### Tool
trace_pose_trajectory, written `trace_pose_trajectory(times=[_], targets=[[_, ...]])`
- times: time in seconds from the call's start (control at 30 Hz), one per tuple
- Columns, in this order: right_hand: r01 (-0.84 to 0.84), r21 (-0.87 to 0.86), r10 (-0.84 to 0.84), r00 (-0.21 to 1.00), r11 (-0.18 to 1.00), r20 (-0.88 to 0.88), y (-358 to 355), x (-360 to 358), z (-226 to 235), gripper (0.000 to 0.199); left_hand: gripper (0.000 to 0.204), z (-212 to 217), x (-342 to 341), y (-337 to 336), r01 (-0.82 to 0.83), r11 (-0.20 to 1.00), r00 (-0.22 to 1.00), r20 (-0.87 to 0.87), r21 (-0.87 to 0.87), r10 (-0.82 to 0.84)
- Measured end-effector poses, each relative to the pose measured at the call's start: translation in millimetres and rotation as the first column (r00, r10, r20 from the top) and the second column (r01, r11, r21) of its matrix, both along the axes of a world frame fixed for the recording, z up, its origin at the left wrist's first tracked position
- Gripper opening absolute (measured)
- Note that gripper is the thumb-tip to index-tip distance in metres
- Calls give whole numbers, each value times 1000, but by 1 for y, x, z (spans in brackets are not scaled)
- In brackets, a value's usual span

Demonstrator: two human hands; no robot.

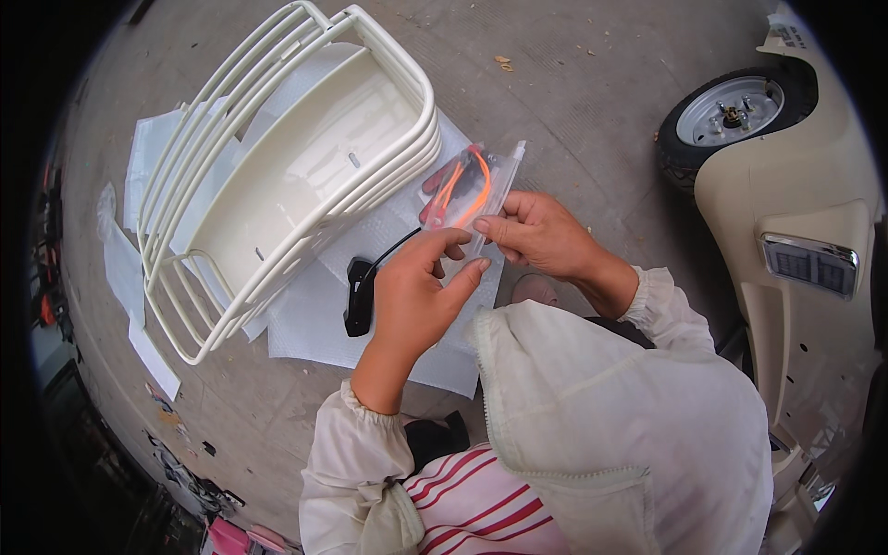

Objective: The person unpacks a white metal rack and its accessories from protective packaging on the ground. They then handle a small black electronic device and a bag of screws, organizing the components before beginning to attach the device to the rack.

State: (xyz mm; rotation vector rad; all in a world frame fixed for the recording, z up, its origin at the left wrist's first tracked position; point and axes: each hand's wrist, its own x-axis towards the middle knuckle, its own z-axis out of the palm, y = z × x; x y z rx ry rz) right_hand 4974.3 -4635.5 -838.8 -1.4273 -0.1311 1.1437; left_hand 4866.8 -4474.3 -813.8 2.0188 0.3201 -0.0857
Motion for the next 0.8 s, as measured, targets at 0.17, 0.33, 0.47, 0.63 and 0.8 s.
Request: trace_pose_trajectory(times=[0.17,0.33,0.47,0.63,0.8], targets=[[0,105,3,1000,994,-24,2,-1,-11,21,22,-10,2,1,-97,949,985,-164,-300,49],[-33,58,32,999,998,21,-1,-3,-20,21,18,-17,4,6,-210,811,947,-318,-546,31],[-68,54,67,998,996,20,-6,-4,-31,19,17,-24,4,2,-224,804,951,-304,-551,57],[-25,67,14,987,997,159,0,-12,-37,28,17,-33,2,-5,-258,758,951,-295,-599,91],[15,168,-15,1000,986,-2,-1,-16,-37,20,16,-36,4,-7,-315,709,938,-323,-631,129]])
